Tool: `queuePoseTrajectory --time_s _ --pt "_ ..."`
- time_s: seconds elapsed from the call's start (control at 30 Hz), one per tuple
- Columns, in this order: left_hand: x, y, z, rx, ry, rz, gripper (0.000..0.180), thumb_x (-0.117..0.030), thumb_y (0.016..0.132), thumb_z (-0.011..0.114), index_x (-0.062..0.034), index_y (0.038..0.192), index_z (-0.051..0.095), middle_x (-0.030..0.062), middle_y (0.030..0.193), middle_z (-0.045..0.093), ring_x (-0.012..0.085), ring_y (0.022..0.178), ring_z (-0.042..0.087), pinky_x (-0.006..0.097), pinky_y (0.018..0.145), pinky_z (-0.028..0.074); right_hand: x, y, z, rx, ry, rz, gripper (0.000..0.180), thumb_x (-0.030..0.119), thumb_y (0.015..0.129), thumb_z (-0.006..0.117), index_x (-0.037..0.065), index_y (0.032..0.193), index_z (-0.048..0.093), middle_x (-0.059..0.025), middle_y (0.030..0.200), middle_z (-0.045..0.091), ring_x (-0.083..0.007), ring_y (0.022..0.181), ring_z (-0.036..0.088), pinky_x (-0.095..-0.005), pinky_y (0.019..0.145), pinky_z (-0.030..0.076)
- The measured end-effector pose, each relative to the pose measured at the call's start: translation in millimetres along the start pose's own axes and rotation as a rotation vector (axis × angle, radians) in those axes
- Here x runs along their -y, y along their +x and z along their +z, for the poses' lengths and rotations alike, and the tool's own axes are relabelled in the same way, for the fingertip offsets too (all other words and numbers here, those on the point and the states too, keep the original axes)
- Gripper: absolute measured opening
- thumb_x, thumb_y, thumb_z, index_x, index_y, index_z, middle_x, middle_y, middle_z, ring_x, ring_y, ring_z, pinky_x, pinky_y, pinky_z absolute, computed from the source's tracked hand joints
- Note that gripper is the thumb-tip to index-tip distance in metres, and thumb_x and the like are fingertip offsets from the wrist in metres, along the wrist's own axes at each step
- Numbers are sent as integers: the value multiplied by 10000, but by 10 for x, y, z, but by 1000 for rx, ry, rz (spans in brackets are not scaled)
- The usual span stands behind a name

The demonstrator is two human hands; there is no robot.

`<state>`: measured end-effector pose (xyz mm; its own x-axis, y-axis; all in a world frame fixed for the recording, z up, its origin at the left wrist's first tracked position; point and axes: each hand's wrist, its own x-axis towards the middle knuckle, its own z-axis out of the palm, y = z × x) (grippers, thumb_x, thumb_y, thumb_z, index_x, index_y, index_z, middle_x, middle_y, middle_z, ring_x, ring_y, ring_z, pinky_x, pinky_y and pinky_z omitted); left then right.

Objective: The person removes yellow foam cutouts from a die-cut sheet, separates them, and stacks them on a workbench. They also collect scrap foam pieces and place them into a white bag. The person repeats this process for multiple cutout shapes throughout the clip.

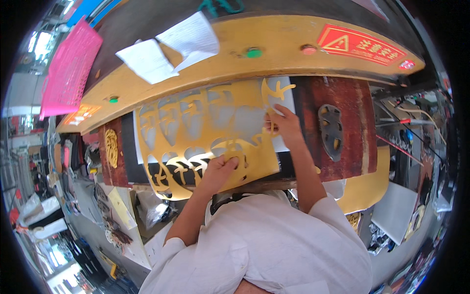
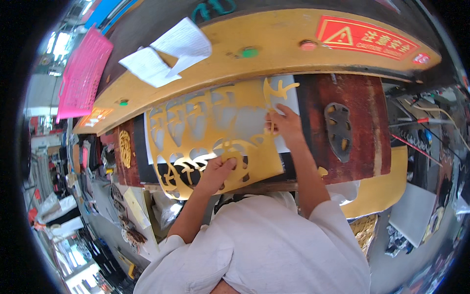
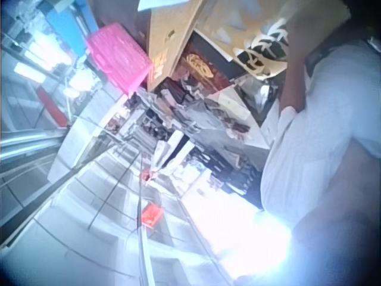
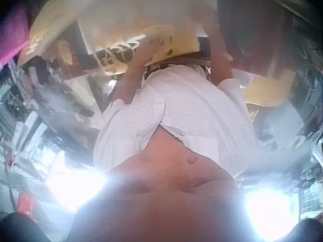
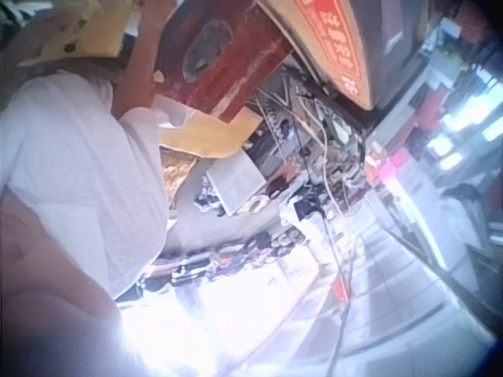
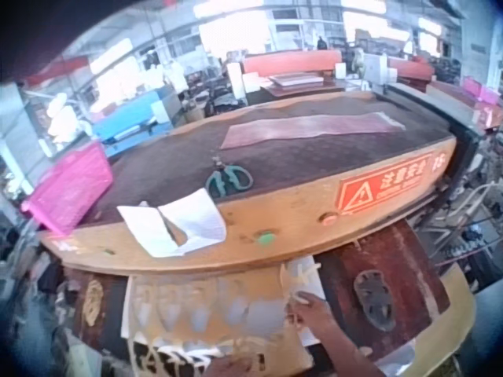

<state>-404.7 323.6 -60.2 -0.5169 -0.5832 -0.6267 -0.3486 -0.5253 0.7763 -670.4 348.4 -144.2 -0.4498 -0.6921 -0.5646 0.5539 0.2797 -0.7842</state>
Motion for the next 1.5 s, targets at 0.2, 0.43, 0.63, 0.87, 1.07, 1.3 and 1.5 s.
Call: queuePoseTrajectory --time_s 0.2,0.43,0.63,0.87,1.07,1.3,1.5 --pt "247 -254 -789 70 -385 -35 340 -264 1119 567 -34 1360 638 87 1271 702 216 1049 699 383 806 604 -346 -638 133 192 134 131 548 237 1051 676 -45 1487 501 -208 1215 720 -277 993 752 -384 822 649" --pt "607 -349 -1619 233 -551 14 319 -179 1118 527 -4 1368 623 154 1390 670 283 1224 680 476 981 612 -1041 -1321 1386 252 94 179 318 264 1064 668 -12 1224 663 -95 1002 726 -175 875 705 -318 784 604" --pt "652 -689 -2515 240 -387 86 350 -279 1038 708 -13 1265 678 64 1144 718 149 1001 684 325 854 583 -1418 -1602 2446 309 -103 146 123 190 1080 594 74 1082 634 -10 828 644 -115 704 609 -263 664 493" --pt "788 -865 -3237 12 -333 81 234 -266 1015 745 -34 983 759 -41 848 669 48 762 567 244 682 469 -1723 -1782 3421 152 -669 -313 143 146 1051 663 24 1101 608 -6 834 648 -69 712 595 -242 659 494" --pt "818 -1044 -3509 0 -407 94 218 -226 1026 719 -24 964 771 -33 884 698 49 780 586 247 700 484 -1466 -1859 3742 344 -753 -268 283 159 998 737 -15 1221 743 -49 949 701 -109 809 643 -253 729 520" --pt "598 -1170 -3801 65 -108 276 252 -223 1039 692 9 973 766 -12 864 700 57 816 614 245 733 504 -1525 -1729 3847 417 -737 -328 240 177 971 741 -19 1108 756 -64 876 699 -117 782 627 -282 713 504" --pt "544 -1380 -4038 -125 -149 208 304 -279 1087 622 17 1069 691 13 903 690 73 790 583 264 719 493 -1577 -1506 3717 127 -1025 -206 386 332 1035 665 -35 970 767 -61 815 714 -137 703 639 -291 673 526"
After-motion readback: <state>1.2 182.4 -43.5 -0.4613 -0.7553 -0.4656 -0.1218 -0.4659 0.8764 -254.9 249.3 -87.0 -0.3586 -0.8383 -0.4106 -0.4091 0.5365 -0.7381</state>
